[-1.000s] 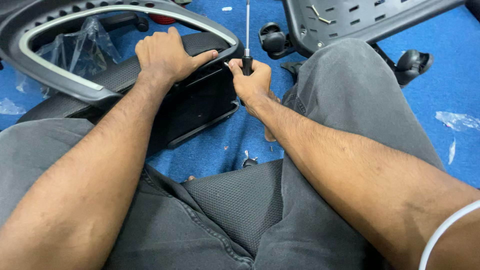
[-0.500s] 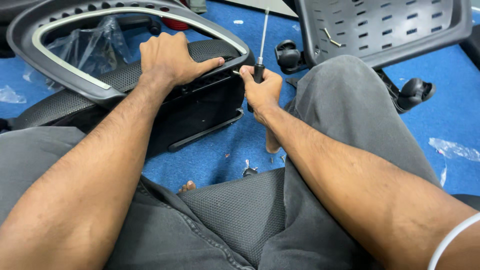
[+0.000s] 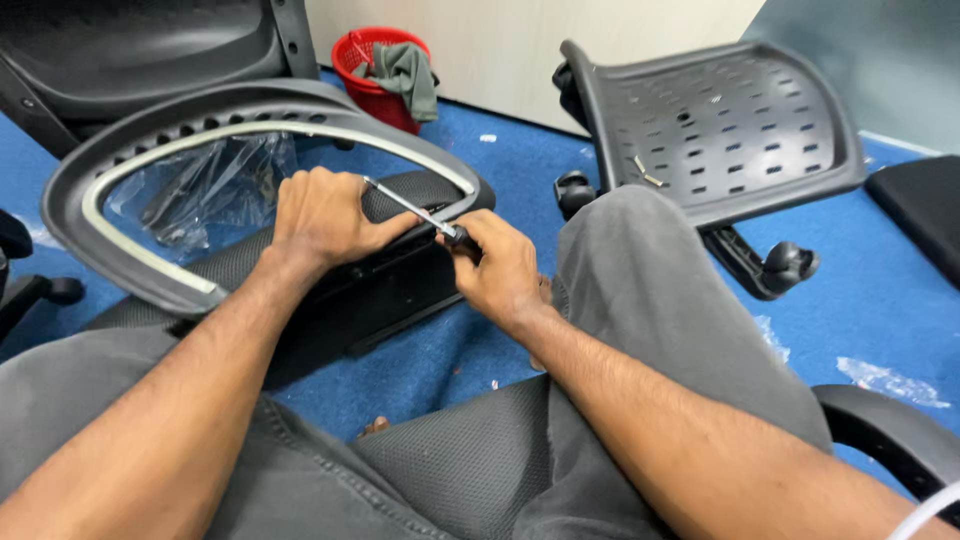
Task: The person attaches a chair armrest to a chair back using a screwdriver. They align the armrest, insert screws, and tighten them to secure the part.
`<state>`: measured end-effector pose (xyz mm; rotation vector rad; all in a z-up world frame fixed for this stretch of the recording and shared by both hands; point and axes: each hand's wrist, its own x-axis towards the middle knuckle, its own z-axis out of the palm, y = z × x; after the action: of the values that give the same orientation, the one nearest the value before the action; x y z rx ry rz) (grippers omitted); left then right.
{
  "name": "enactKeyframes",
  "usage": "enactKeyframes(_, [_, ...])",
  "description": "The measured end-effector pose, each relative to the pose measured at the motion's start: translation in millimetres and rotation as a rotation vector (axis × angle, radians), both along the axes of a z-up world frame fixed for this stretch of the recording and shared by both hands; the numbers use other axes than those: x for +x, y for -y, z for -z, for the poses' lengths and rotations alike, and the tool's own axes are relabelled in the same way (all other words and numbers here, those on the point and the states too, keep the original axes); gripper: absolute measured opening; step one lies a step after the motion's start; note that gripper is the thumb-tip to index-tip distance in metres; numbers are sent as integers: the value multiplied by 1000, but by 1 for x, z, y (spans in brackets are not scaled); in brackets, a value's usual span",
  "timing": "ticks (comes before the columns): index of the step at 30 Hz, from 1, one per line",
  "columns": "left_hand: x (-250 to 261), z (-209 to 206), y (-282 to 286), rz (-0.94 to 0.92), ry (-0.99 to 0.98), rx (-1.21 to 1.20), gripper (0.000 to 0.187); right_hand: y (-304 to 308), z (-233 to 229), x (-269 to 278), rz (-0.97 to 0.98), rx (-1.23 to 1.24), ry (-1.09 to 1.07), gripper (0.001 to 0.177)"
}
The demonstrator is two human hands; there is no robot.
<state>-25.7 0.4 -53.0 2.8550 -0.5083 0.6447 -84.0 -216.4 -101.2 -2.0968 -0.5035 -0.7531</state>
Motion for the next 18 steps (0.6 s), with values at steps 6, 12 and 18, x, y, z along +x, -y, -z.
enactKeyframes(6, [-15,-21,-13,-59,-102,-74,79,-9,-7,-11,43,179,-1,8])
enactKeyframes(12, [-9,-35,-33,-154,-184,-126,86,-24,-5,12,-19,877,-446,34])
enactKeyframes(18, [-6,-14,-19,-174,-168,-213,95,-31,3,29,-60,839,-328,33])
